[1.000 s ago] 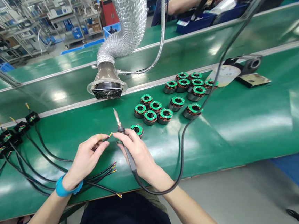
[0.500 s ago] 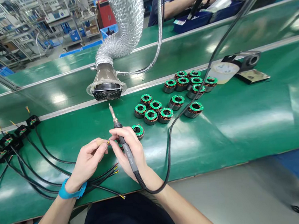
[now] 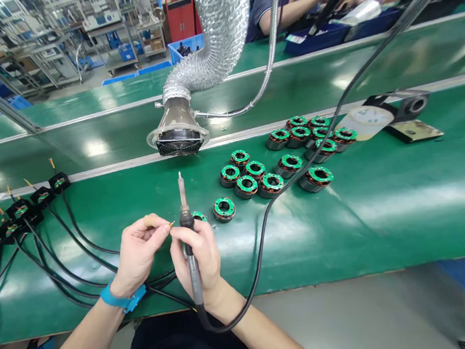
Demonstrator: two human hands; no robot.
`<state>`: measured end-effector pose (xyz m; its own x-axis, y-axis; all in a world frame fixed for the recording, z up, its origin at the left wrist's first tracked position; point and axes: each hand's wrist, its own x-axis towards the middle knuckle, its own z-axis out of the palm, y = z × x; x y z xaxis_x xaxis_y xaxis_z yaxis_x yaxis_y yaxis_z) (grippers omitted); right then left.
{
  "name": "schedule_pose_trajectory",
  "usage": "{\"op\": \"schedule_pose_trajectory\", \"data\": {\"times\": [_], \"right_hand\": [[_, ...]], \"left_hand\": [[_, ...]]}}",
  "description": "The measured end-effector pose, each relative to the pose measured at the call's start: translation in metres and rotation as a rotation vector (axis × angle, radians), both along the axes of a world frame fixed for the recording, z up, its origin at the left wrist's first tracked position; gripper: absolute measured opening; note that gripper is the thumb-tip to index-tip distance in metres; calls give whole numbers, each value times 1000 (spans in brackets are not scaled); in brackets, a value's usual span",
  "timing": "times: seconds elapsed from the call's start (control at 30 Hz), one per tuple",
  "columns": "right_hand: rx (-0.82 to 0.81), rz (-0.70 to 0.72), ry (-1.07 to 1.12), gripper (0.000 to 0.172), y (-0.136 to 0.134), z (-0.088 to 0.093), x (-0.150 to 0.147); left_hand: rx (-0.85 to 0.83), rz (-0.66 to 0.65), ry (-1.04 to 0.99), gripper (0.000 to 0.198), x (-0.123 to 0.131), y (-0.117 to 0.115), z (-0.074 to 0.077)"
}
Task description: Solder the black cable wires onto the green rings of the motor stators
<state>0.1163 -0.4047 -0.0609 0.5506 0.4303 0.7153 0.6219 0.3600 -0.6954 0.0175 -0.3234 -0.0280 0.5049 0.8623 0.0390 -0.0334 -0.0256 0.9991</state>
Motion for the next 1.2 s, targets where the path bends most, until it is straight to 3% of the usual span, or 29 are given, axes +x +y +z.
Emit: {"op": "schedule_pose_trajectory", "data": {"times": [0.23, 0.4, 0.53, 0.63, 0.7, 0.8, 0.93, 1.07, 1.2], "right_hand": [[-151, 235, 235, 27, -7, 6, 25], [-276, 382, 141, 31, -21, 19, 45], [-350, 481, -18, 30, -38, 22, 50], [-349, 494, -120, 32, -44, 18, 48], [-304, 399, -159, 33, -44, 13, 48], [-249, 204, -163, 36, -37, 3, 55], [-349, 209, -94, 44, -25, -12, 66], [-397, 249, -44, 44, -19, -20, 59], [-424, 145, -17, 49, -17, -20, 37]], "left_hand": [[330, -42, 80, 8, -1, -7, 2], [659, -269, 211, 12, -6, -4, 0], [686, -498, 335, 11, -8, -4, -2], [629, -560, 381, 12, -7, -6, -1], [546, -509, 368, 14, -7, -6, -1], [454, -294, 329, 14, -5, -4, -3], [415, -82, 265, 10, -4, 2, -9], [344, -51, 242, 9, -2, 3, -12], [262, -68, 214, 10, 0, 2, -11]]}}
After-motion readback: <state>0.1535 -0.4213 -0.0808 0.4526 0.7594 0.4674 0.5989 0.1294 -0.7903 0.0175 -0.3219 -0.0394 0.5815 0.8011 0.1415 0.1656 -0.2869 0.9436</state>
